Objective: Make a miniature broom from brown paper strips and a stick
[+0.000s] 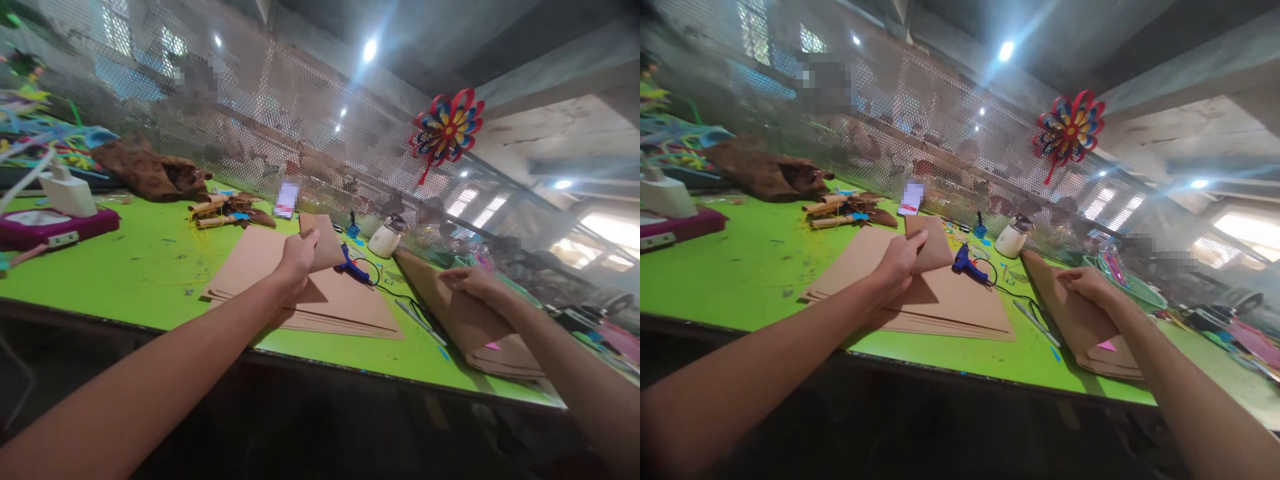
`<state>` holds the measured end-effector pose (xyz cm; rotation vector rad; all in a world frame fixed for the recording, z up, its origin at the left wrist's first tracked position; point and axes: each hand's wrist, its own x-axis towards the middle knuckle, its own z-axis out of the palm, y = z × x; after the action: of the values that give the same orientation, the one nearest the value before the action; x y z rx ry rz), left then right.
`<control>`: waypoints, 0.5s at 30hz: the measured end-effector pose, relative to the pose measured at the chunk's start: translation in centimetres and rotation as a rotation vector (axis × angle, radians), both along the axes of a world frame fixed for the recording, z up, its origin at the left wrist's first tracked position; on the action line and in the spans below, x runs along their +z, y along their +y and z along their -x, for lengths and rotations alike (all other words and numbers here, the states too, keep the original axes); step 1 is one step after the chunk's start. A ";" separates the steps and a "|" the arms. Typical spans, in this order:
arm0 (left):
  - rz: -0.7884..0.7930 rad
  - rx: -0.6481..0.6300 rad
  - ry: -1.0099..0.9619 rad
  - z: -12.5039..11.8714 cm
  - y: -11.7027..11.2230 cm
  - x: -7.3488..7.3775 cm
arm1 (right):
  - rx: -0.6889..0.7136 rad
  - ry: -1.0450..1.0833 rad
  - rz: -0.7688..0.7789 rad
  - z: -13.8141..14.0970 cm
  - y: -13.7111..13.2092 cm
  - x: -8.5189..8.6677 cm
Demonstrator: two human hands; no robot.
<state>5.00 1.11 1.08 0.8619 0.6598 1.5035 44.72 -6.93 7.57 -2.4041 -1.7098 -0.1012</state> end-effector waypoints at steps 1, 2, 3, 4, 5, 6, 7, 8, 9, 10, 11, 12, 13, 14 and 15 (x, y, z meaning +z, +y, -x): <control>-0.006 0.009 0.002 0.0 0.0 0.0 | 0.001 0.006 0.014 -0.3 0.0 0.3; -0.019 0.018 0.005 0.0 0.1 0.0 | -0.001 0.007 0.025 -0.5 0.0 0.6; -0.032 0.025 0.011 0.0 0.2 -0.1 | -0.003 0.003 0.033 -0.6 0.1 0.9; -0.042 0.029 0.017 -0.1 0.4 -0.2 | -0.005 -0.004 0.038 -0.8 0.3 1.2; -0.045 0.028 0.022 -0.1 0.5 -0.3 | -0.007 -0.012 0.041 -0.8 0.4 1.4; -0.044 0.025 0.026 -0.1 0.6 -0.4 | -0.007 -0.020 0.043 -0.9 0.5 1.6; -0.039 0.020 0.028 -0.1 0.7 -0.4 | -0.007 -0.028 0.044 -0.9 0.6 1.8; -0.030 0.015 0.028 -0.1 0.7 -0.5 | -0.008 -0.034 0.045 -0.9 0.6 1.9; -0.023 0.014 0.026 -0.1 0.7 -0.5 | -0.007 -0.038 0.045 -0.9 0.7 1.9; -0.025 0.014 0.025 -0.1 0.7 -0.5 | -0.004 -0.039 0.043 -0.9 0.7 1.9; -0.033 0.015 0.027 -0.2 0.6 -0.4 | 0.000 -0.038 0.039 -1.0 0.7 1.9; -0.041 0.014 0.030 -0.2 0.6 -0.4 | 0.008 -0.035 0.035 -1.0 0.7 2.0; -0.043 0.014 0.034 -0.3 0.5 -0.4 | 0.019 -0.030 0.029 -1.1 0.7 2.0; -0.039 0.014 0.037 -0.3 0.5 -0.3 | 0.032 -0.027 0.020 -1.3 0.7 2.1; -0.032 0.019 0.036 -0.3 0.5 -0.3 | 0.044 -0.026 0.004 -1.4 0.7 2.2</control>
<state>5.31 1.64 0.77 0.9117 0.6732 1.5219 46.07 -6.19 9.77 -2.3765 -1.7751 -0.1232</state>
